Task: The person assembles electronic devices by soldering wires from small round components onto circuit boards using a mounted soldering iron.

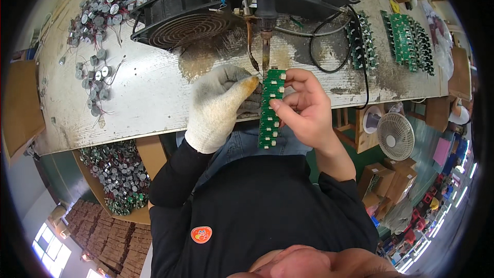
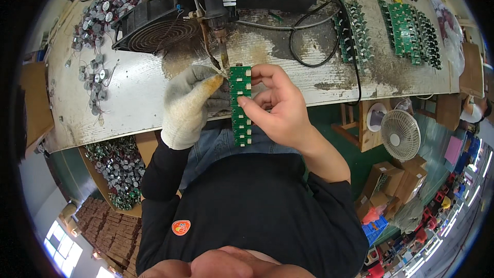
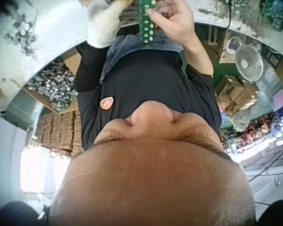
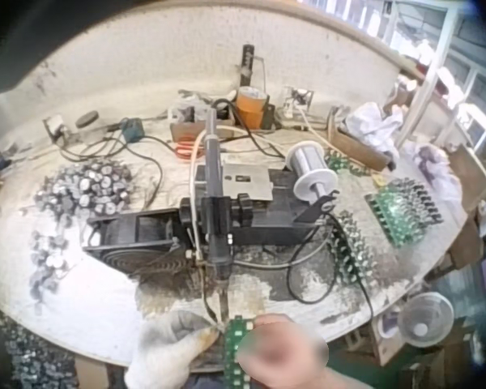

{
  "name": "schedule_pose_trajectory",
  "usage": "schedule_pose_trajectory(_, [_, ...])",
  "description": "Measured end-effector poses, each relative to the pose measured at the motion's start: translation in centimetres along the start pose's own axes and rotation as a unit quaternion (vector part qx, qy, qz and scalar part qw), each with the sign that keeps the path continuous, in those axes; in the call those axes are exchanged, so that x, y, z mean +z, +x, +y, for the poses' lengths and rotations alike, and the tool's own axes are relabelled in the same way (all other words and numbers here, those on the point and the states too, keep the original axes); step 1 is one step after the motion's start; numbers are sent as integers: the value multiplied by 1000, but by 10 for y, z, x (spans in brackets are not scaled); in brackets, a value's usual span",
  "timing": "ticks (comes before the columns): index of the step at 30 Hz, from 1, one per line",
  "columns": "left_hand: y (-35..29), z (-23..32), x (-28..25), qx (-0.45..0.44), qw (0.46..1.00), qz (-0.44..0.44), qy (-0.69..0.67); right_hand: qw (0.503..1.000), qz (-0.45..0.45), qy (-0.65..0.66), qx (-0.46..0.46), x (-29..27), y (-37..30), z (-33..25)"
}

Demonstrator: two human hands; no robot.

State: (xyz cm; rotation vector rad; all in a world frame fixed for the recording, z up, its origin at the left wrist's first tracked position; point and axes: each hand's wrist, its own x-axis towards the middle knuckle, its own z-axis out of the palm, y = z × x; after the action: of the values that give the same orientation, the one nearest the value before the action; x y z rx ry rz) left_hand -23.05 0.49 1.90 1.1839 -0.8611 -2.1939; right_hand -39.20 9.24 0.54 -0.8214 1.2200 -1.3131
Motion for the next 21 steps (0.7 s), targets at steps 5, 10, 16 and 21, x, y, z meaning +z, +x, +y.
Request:
schedule_pose_trajectory(5, [1,1,0,4,1000,-8,3,1000,-2,-6,-6,0,0,-2])
schedule_pose_trajectory(10, [-1,2,0,17,1000,-14,-2,1000,-4,-15,-15,0,-1,-3])
schedule_pose_trajectory(16, [-1,-6,-1,35,999,-2,2,999,-13,-33,-15,-1,-2,3])
schedule_pose_trajectory(21, [-2,-5,-1,25,1000,-4,-8,1000,1,-19,-6,0,-3,5])
